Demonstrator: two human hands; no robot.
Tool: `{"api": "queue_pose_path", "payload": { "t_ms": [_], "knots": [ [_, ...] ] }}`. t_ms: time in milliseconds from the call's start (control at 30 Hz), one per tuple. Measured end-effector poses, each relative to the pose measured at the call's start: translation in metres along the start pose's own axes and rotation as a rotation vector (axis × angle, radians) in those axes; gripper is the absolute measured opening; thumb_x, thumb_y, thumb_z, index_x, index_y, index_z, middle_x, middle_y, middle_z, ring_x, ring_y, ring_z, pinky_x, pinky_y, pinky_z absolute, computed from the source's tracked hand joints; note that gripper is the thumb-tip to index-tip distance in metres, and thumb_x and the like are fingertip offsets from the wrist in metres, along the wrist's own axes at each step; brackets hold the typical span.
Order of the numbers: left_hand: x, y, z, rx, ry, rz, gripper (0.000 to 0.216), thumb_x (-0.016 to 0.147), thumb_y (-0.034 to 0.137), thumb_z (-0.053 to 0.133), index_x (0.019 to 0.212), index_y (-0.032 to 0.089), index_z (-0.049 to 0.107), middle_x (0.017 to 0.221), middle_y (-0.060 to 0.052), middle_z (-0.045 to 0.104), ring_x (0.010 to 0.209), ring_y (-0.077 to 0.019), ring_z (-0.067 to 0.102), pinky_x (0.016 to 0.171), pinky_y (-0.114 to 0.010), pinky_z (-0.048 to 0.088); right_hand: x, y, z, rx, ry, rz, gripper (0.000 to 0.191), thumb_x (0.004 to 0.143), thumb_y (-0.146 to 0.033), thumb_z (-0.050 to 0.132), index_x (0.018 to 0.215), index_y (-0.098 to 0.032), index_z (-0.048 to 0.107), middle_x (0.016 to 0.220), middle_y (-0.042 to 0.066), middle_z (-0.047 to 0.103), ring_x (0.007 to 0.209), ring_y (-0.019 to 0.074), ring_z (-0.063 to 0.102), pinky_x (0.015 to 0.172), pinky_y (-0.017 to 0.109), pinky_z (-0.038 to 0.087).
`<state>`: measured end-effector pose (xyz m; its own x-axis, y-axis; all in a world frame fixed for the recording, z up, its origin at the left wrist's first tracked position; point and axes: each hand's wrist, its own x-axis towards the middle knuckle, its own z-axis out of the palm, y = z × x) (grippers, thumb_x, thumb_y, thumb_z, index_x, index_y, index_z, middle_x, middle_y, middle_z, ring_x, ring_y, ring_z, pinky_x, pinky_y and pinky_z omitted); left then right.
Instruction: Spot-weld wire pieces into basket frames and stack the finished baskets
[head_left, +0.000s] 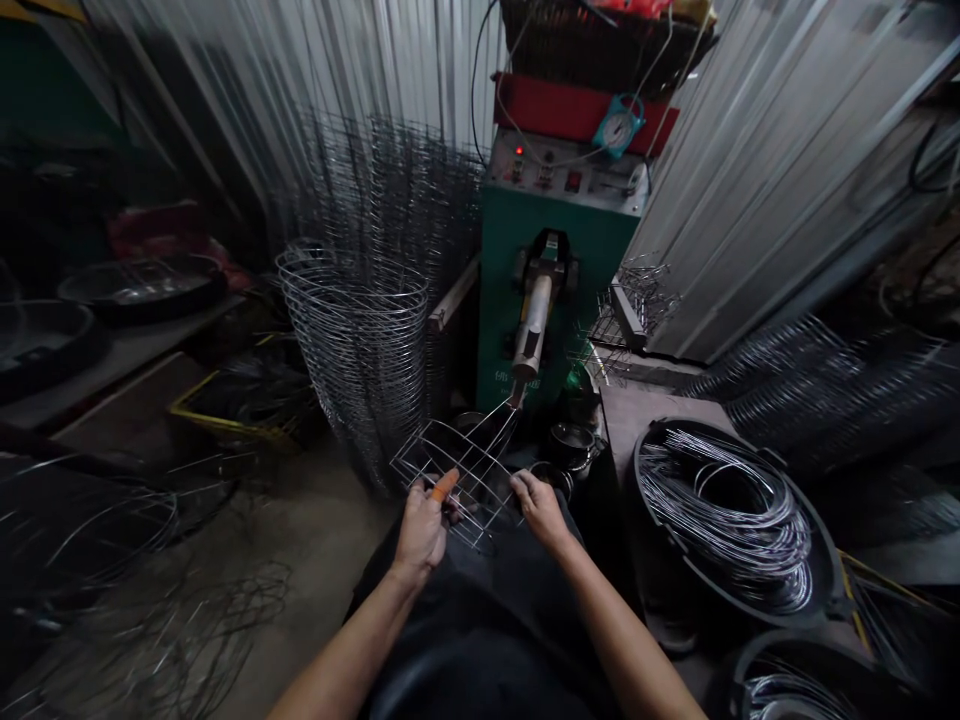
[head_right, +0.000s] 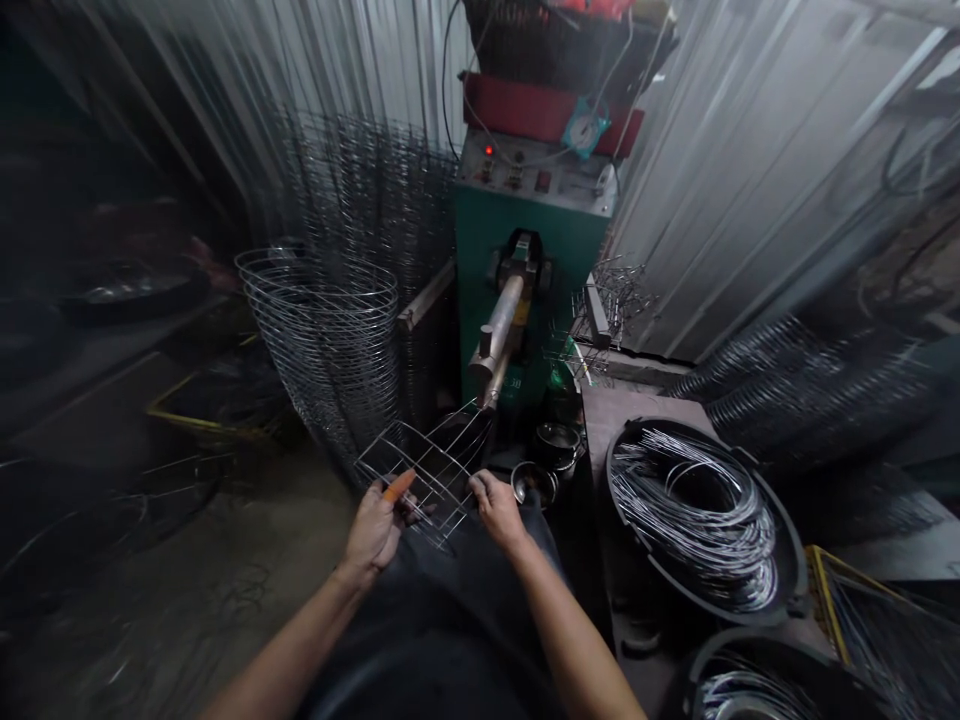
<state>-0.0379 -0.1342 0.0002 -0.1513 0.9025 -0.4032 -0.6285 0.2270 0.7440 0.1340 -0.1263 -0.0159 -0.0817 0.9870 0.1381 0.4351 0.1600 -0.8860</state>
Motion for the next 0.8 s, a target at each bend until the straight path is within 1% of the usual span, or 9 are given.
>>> {"api": "queue_pose_path", "payload": {
  "t_ms": [100,233,400,600,700,800],
  "knots": [
    [0.0,0.004,0.0,0.02,0.001,-0.019,0.041,0.055,0.029,0.075,0.08,0.019,0.045,0.058,0.008,0.045,0.05,-0.006,0.047,0.051,-0.021,0.048,0.0,0.001,0.002,0.001,-0.009,0.007,0.033,0.085,-0.046,0.038,0.068,-0.02,0.049,0.059,-0.002,0.043,0.057,0.0137,0.042,0.056,0.025,0.032],
    [-0.001,0.009,-0.004,0.037,-0.005,-0.038,0.041,0.055,0.028,0.075,0.085,0.018,0.048,0.064,0.005,0.049,0.053,-0.0078,0.05,0.051,-0.023,0.048,0.0,0.001,0.006,0.024,-0.028,0.01,0.034,0.085,-0.046,0.038,0.065,-0.02,0.048,0.059,-0.002,0.042,0.057,0.0137,0.041,0.055,0.025,0.031],
    [0.005,0.008,-0.007,0.075,-0.008,-0.026,0.042,0.055,0.032,0.076,0.084,0.018,0.049,0.062,0.006,0.048,0.052,-0.008,0.049,0.049,-0.022,0.047,0.0,-0.002,0.008,0.044,-0.016,0.009,0.036,0.083,-0.049,0.038,0.064,-0.02,0.047,0.058,-0.002,0.041,0.056,0.0136,0.041,0.054,0.025,0.031],
    [0.009,0.007,-0.007,0.084,0.029,-0.009,0.041,0.055,0.03,0.075,0.084,0.018,0.05,0.06,0.007,0.047,0.049,-0.0072,0.047,0.046,-0.021,0.046,0.002,-0.002,0.01,0.063,-0.033,0.027,0.035,0.083,-0.048,0.039,0.064,-0.02,0.046,0.057,-0.002,0.04,0.056,0.0134,0.039,0.054,0.025,0.03],
    [0.009,0.007,-0.006,0.101,0.041,-0.016,0.043,0.053,0.031,0.076,0.083,0.018,0.049,0.059,0.007,0.046,0.048,-0.0076,0.046,0.045,-0.022,0.046,0.003,-0.001,0.011,0.075,-0.046,0.045,0.034,0.084,-0.048,0.038,0.064,-0.02,0.045,0.058,-0.002,0.038,0.056,0.0129,0.038,0.054,0.024,0.029],
    [0.011,0.008,-0.005,0.094,0.046,0.021,0.046,0.048,0.031,0.078,0.083,0.018,0.05,0.063,0.006,0.05,0.049,-0.0078,0.048,0.046,-0.023,0.047,0.004,-0.001,0.012,0.126,-0.072,0.05,0.034,0.083,-0.048,0.037,0.064,-0.021,0.042,0.058,-0.003,0.036,0.055,0.0126,0.036,0.054,0.024,0.029]
  ]
}}
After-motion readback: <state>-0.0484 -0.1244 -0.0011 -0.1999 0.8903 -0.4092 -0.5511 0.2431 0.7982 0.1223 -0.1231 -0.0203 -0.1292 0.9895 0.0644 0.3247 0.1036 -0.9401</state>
